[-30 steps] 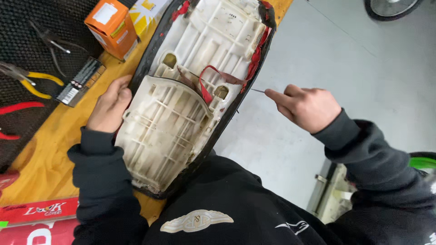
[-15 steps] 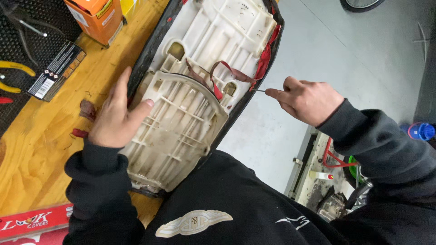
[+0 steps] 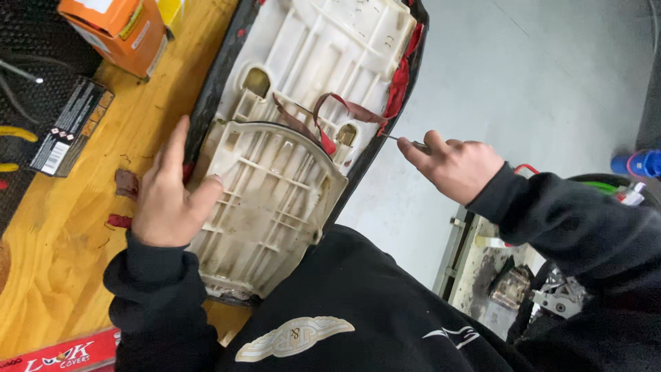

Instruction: The person uses pliers to cut a red strap attached to a white motorcycle fairing. They then use a small metal tool to pry and remove the strap from the fairing's interior. The person continues to work on the fairing, using pliers to adjust and remove parts of the strap.

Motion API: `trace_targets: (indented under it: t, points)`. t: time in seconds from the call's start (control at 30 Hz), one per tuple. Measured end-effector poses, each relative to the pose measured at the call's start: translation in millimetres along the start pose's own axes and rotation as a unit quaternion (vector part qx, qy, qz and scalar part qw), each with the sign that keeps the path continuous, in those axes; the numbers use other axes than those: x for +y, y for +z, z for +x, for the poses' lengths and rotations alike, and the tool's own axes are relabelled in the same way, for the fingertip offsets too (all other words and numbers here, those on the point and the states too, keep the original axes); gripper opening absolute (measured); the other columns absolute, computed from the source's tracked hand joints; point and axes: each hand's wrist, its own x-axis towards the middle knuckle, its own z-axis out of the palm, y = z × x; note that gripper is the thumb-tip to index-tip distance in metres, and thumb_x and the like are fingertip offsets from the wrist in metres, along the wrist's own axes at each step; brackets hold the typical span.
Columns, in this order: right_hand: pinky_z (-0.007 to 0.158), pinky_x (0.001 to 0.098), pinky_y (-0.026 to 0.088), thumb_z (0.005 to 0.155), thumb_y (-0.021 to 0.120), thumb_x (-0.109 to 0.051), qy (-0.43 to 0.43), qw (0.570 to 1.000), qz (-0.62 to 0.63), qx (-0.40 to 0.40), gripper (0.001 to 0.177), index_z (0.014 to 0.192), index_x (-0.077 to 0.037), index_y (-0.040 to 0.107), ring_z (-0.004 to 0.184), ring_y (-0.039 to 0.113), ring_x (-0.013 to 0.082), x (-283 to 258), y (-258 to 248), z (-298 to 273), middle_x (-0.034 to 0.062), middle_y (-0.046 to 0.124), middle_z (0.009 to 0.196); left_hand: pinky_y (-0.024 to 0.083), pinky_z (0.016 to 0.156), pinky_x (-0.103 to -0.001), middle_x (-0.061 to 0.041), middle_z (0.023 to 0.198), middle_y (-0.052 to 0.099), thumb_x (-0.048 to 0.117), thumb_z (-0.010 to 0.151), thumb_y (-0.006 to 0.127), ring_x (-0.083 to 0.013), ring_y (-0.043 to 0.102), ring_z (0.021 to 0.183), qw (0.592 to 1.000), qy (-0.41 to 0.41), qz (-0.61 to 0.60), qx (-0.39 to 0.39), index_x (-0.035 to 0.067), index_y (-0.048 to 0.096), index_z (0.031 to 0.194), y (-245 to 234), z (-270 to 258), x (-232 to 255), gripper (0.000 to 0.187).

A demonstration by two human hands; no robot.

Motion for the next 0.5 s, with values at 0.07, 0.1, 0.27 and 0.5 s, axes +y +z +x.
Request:
trace_targets:
  t: [0.07,0.1,0.27,0.5]
  points:
    - [0.05,0.0232,0.055,0.106,0.053,-0.03,0.03,0.999,0.036,0.003,0.023,0.126,-0.035,0.062,0.048,0.062,0.0059,-4.6,0.9,2.0,-0.0089,0.05,0.085,0.038,0.106,-0.07,-0.041,0.149,0.045,0.024,0.079,0.064,-0.0613,0.046,0.133,1.0,-0.003,0.002,0.002,0.004,0.036,0.163,0.7,0.6,0.1,0.091]
    - [0.049,0.0254,0.055,0.105,0.054,-0.031,0.061,0.996,0.072,0.006,0.022,0.125,-0.035,0.063,0.045,0.062,0.0076,-8.0,0.4,0.3,-0.0089,0.049,0.083,0.038,0.106,-0.07,-0.039,0.15,0.045,0.024,0.08,0.064,-0.0605,0.046,0.133,1.0,-0.006,0.004,0.004,0.006,0.036,0.164,2.1,-0.9,0.6,0.09]
    - [0.05,0.0319,0.057,0.105,0.055,-0.026,0.131,0.975,0.178,0.02,0.022,0.124,-0.033,0.066,0.045,0.061,0.019,-29.0,24.2,-11.8,-0.0066,0.048,0.079,0.037,0.106,-0.07,-0.041,0.15,0.043,0.024,0.08,0.063,-0.0625,0.044,0.134,1.0,0.004,0.0,0.005,0.003,0.035,0.162,3.2,-1.1,2.9,0.089]
    - [0.051,0.0328,0.057,0.103,0.061,-0.025,0.215,0.935,0.277,0.06,0.028,0.129,-0.034,0.064,0.048,0.06,0.0189,-59.4,67.8,-28.2,-0.0086,0.047,0.077,0.036,0.105,-0.074,-0.043,0.151,0.04,0.026,0.083,0.061,-0.0651,0.043,0.133,1.0,0.006,-0.005,0.005,0.003,0.032,0.163,3.1,-3.3,8.2,0.088]
